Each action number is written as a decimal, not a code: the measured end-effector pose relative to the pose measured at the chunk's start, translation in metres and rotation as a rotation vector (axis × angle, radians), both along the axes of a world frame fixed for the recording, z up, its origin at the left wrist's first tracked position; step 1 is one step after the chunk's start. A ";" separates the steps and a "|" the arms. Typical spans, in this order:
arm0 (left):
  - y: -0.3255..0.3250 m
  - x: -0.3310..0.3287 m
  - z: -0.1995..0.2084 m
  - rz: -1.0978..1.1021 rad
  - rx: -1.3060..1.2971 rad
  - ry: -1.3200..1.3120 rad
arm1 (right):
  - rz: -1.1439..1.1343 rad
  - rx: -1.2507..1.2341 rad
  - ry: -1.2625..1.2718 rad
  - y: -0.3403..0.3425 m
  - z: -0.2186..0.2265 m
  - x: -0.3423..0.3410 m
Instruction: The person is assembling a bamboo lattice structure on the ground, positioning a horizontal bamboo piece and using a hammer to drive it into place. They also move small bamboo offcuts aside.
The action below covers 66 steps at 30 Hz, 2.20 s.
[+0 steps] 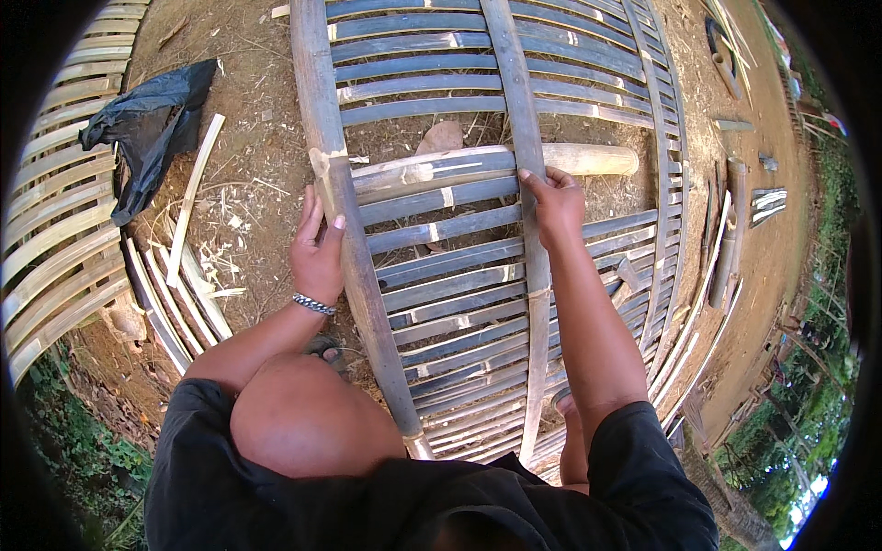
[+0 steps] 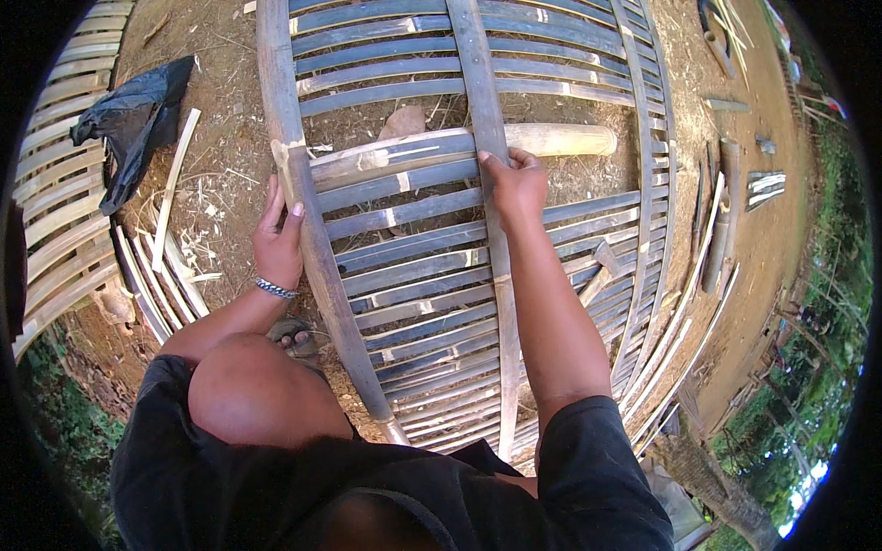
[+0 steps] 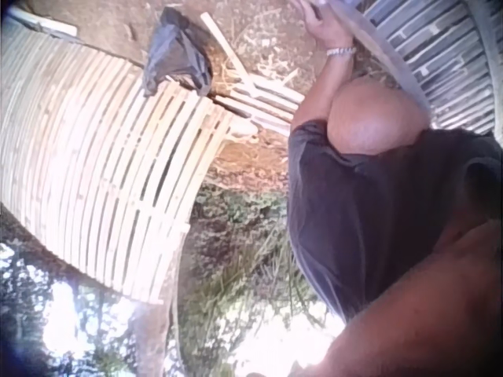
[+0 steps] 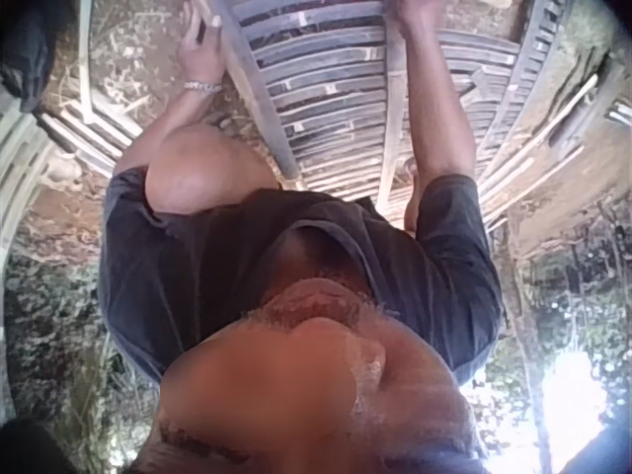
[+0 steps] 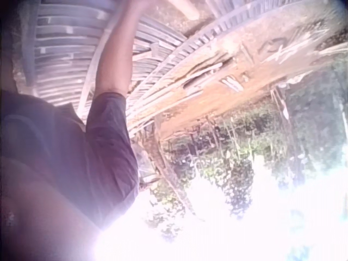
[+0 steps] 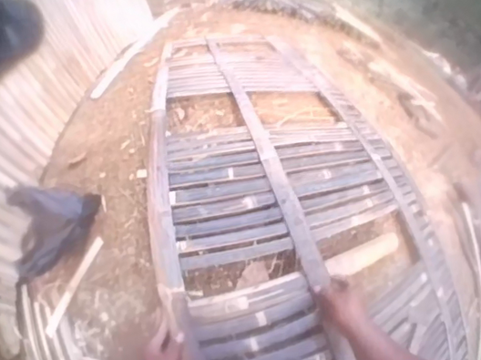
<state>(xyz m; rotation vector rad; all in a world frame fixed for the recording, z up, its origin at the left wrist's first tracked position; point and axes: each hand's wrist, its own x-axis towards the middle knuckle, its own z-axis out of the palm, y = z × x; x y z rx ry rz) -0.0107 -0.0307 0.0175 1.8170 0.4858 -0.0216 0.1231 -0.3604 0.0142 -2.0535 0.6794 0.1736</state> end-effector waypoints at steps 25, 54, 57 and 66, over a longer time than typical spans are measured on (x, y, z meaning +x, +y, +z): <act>0.005 0.001 -0.008 0.040 -0.052 -0.053 | 0.234 -0.362 -0.218 0.011 0.006 -0.012; 0.017 0.005 -0.006 -0.043 -0.018 -0.017 | 0.068 -0.077 -0.128 0.022 -0.004 -0.002; 0.023 0.006 -0.008 -0.066 0.005 -0.019 | 0.142 -0.293 -0.208 0.017 -0.012 -0.006; 0.022 0.031 0.004 -0.067 0.418 -0.188 | 0.270 -0.329 -0.139 -0.005 -0.003 -0.023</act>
